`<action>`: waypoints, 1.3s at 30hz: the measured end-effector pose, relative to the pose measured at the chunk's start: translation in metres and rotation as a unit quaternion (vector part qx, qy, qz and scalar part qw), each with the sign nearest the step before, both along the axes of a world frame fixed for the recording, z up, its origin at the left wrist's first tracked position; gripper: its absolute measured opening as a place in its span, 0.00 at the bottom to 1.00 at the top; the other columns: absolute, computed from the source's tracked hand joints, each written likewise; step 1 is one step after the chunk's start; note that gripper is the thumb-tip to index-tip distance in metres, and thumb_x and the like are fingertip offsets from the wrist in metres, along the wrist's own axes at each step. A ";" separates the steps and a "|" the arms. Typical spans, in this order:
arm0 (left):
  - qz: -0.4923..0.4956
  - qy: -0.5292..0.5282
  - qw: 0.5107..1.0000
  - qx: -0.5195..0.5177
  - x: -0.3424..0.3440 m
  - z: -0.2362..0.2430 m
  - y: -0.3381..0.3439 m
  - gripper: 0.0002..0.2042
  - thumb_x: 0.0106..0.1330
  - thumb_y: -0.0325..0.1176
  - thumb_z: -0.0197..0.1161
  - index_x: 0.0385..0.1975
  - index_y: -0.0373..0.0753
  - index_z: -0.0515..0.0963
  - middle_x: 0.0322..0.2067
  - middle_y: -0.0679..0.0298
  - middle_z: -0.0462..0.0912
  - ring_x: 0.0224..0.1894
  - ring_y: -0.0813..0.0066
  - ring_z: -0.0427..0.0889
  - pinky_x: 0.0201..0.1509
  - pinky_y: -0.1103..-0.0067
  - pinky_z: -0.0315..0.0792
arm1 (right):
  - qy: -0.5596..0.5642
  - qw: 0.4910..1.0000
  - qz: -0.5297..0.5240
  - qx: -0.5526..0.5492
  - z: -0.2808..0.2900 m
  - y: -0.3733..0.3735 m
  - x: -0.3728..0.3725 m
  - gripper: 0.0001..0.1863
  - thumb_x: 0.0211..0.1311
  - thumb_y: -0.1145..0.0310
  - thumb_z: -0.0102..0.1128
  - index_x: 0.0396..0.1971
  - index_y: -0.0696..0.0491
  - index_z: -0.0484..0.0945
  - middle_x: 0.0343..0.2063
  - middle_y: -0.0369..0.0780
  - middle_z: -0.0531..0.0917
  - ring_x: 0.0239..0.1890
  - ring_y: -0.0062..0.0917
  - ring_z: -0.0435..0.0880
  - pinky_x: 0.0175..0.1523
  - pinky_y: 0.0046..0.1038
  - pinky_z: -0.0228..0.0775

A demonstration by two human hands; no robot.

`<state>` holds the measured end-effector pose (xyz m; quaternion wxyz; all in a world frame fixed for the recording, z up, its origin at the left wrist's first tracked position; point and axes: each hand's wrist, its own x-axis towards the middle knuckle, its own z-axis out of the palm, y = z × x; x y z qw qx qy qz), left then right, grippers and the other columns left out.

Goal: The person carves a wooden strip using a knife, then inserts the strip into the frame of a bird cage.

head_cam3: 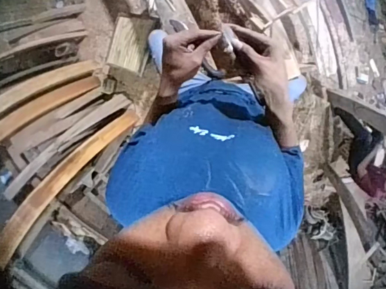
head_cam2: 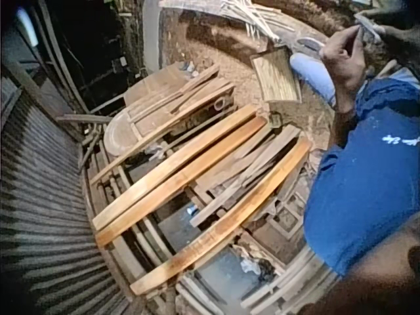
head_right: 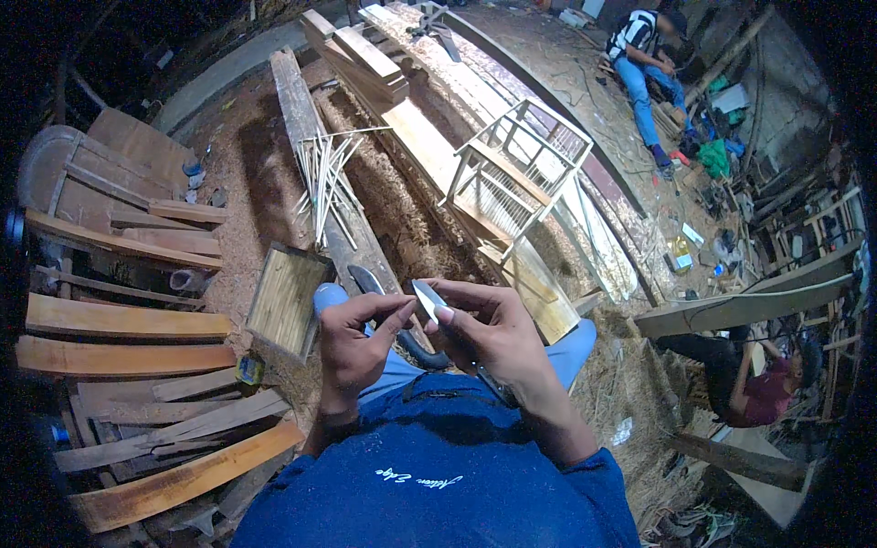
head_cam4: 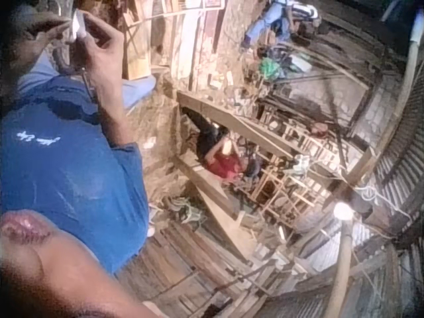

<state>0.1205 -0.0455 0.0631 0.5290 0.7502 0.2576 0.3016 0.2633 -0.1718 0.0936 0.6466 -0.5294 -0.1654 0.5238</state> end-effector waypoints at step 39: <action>0.036 -0.008 0.998 0.057 -0.009 0.002 -0.005 0.07 0.60 0.24 0.72 0.37 0.34 0.88 0.26 0.59 0.87 0.25 0.78 0.83 0.29 0.81 0.73 | -0.102 0.993 -0.065 -0.001 -0.021 -0.022 0.026 0.21 0.70 0.74 0.59 0.62 0.52 0.77 0.32 0.35 0.86 0.25 0.13 0.80 0.27 0.17 0.70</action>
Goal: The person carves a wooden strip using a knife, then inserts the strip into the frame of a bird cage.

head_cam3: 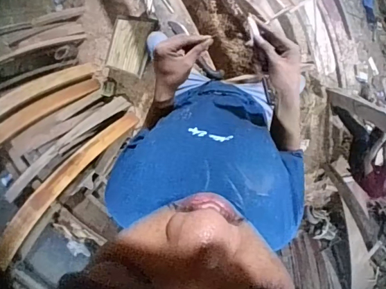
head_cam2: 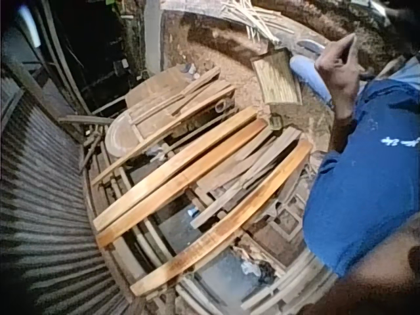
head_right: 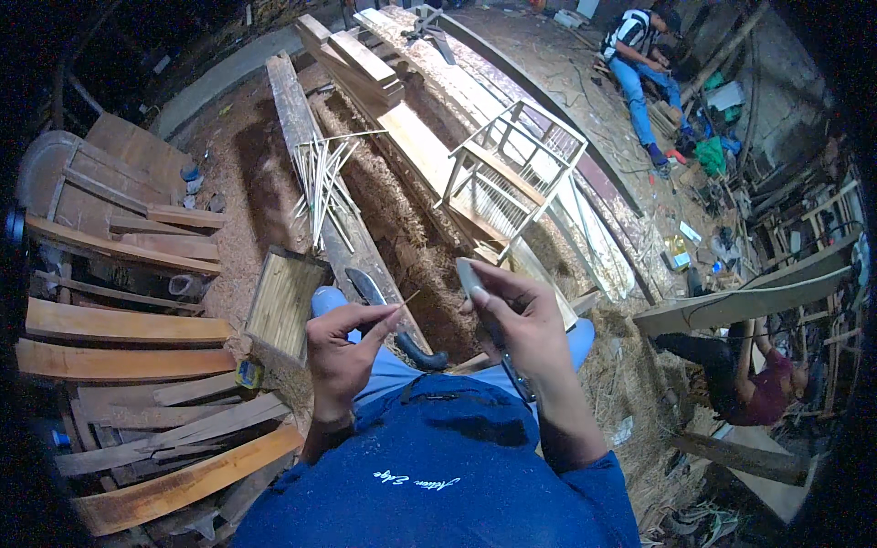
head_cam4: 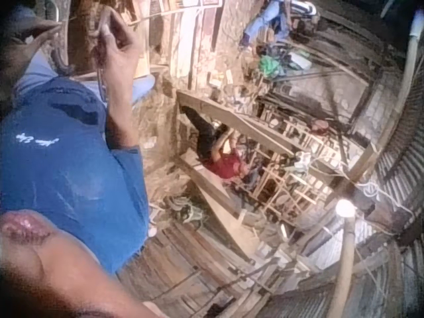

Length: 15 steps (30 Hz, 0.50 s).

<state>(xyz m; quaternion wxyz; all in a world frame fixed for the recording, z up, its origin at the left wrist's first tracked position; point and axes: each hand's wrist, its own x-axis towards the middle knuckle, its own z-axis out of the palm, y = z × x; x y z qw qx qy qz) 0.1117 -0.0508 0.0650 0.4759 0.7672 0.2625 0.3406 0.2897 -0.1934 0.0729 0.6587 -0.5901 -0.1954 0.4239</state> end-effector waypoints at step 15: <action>-0.005 0.007 1.000 -0.013 0.004 0.003 -0.002 0.07 0.60 0.23 0.72 0.38 0.35 0.88 0.25 0.60 0.86 0.25 0.79 0.83 0.28 0.82 0.72 | 0.069 0.990 0.121 -0.004 0.017 0.013 -0.030 0.21 0.72 0.70 0.60 0.63 0.52 0.76 0.27 0.34 0.85 0.17 0.08 0.71 0.20 0.16 0.58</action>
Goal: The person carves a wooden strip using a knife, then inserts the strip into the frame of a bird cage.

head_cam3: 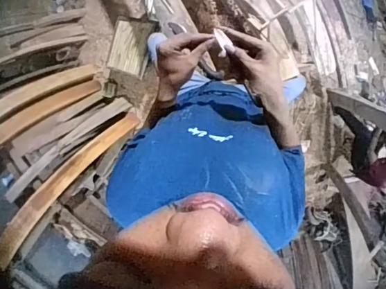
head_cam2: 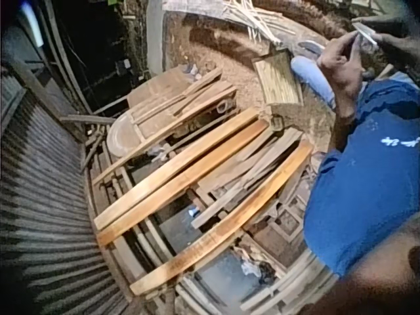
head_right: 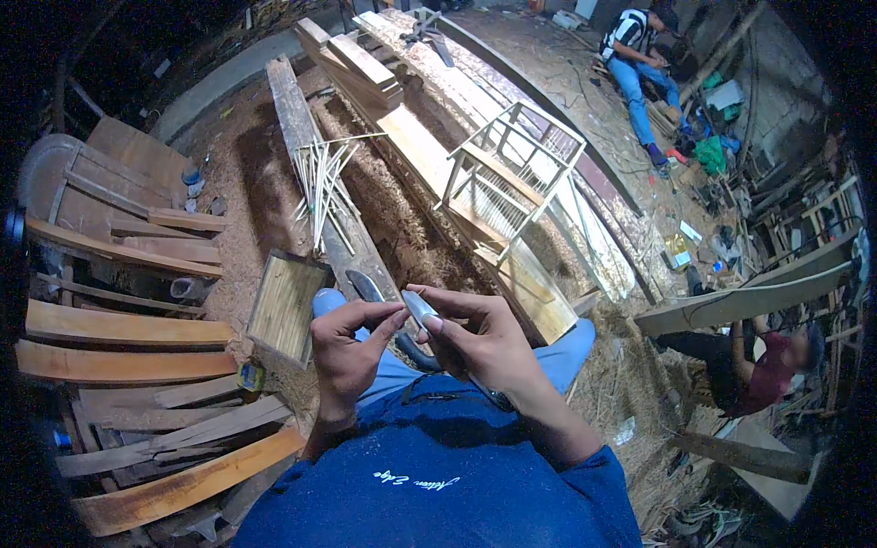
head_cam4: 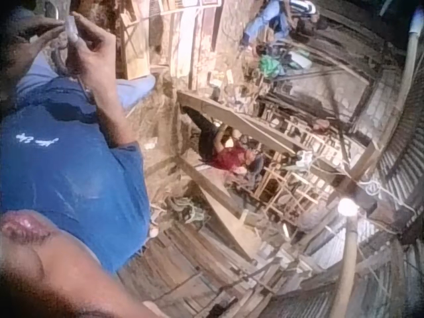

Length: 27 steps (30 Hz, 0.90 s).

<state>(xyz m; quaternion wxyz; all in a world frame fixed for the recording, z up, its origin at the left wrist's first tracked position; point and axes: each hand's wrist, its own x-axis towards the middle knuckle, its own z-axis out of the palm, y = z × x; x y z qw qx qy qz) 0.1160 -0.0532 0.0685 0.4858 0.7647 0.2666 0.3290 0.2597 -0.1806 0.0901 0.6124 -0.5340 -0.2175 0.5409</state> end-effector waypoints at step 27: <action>-0.008 -0.014 0.998 -0.066 -0.011 -0.005 0.001 0.06 0.62 0.24 0.71 0.38 0.33 0.88 0.28 0.60 0.88 0.29 0.79 0.85 0.32 0.83 0.75 | -0.029 0.989 -0.148 0.011 -0.005 -0.012 0.021 0.20 0.70 0.74 0.59 0.60 0.56 0.78 0.31 0.36 0.85 0.20 0.11 0.74 0.21 0.17 0.63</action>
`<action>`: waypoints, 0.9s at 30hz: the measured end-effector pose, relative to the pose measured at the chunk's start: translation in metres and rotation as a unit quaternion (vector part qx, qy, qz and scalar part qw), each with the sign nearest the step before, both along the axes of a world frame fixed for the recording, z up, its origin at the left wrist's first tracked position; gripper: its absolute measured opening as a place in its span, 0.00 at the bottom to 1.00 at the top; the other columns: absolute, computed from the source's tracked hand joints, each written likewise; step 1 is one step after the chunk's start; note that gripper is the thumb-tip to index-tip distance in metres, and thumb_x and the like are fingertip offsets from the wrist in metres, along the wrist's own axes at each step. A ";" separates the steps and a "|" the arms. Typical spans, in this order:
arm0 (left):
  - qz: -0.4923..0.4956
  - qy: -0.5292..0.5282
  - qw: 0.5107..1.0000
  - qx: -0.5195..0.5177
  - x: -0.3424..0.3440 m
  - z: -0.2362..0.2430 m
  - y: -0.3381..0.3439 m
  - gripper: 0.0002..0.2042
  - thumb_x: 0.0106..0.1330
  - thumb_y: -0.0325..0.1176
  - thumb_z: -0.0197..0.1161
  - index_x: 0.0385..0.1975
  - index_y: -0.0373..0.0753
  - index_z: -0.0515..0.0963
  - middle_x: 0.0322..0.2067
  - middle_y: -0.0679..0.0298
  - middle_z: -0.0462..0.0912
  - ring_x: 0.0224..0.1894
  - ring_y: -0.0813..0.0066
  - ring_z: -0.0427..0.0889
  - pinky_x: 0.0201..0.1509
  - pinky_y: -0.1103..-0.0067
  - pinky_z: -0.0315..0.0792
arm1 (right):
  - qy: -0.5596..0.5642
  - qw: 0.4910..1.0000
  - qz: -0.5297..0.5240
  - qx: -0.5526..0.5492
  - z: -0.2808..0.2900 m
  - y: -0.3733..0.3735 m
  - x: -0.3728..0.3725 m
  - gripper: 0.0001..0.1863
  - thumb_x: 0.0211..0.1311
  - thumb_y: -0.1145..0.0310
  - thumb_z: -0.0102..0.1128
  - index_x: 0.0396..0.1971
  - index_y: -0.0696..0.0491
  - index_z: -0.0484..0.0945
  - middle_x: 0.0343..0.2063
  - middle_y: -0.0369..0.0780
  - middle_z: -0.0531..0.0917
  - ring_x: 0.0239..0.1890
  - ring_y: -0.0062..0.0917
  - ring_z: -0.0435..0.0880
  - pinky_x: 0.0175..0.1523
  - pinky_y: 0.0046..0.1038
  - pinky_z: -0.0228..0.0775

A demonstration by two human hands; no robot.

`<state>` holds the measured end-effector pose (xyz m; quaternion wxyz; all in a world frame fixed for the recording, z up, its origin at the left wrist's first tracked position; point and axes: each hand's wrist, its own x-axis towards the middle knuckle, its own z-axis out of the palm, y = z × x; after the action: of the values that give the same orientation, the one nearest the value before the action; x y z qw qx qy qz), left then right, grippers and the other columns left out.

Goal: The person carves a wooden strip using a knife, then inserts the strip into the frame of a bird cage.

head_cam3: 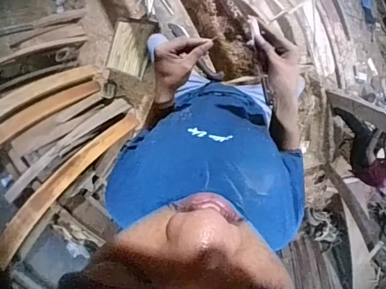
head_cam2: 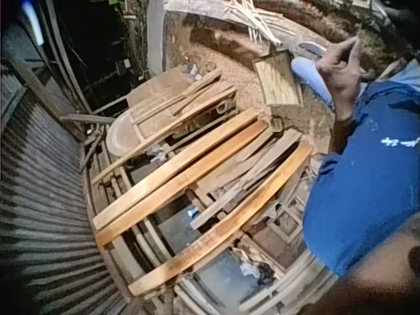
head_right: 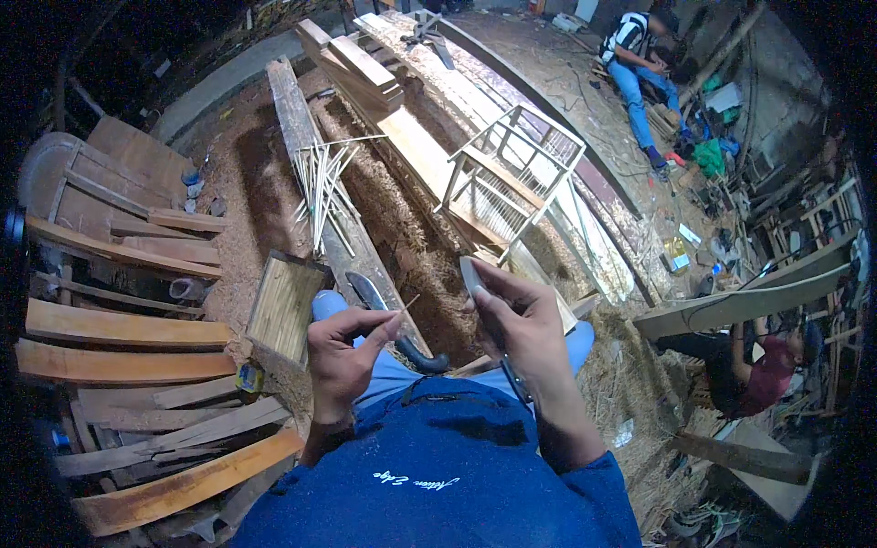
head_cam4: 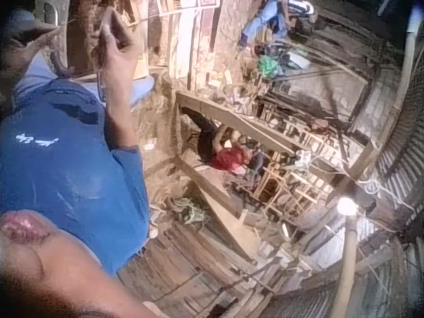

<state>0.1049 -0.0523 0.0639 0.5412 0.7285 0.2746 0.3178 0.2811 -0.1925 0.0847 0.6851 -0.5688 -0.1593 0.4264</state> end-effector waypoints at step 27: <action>-0.039 0.046 0.991 -0.124 0.013 0.006 -0.005 0.12 0.68 0.25 0.66 0.50 0.36 0.84 0.37 0.62 0.89 0.36 0.83 0.84 0.40 0.84 0.77 | -0.026 0.998 0.043 -0.031 0.001 0.008 -0.018 0.27 0.65 0.73 0.67 0.63 0.59 0.74 0.20 0.29 0.76 0.14 0.11 0.69 0.17 0.17 0.58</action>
<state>0.1182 -0.0572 0.0701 0.6260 0.6797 0.3078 0.2266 0.2633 -0.1842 0.0852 0.6440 -0.5931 -0.1879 0.4452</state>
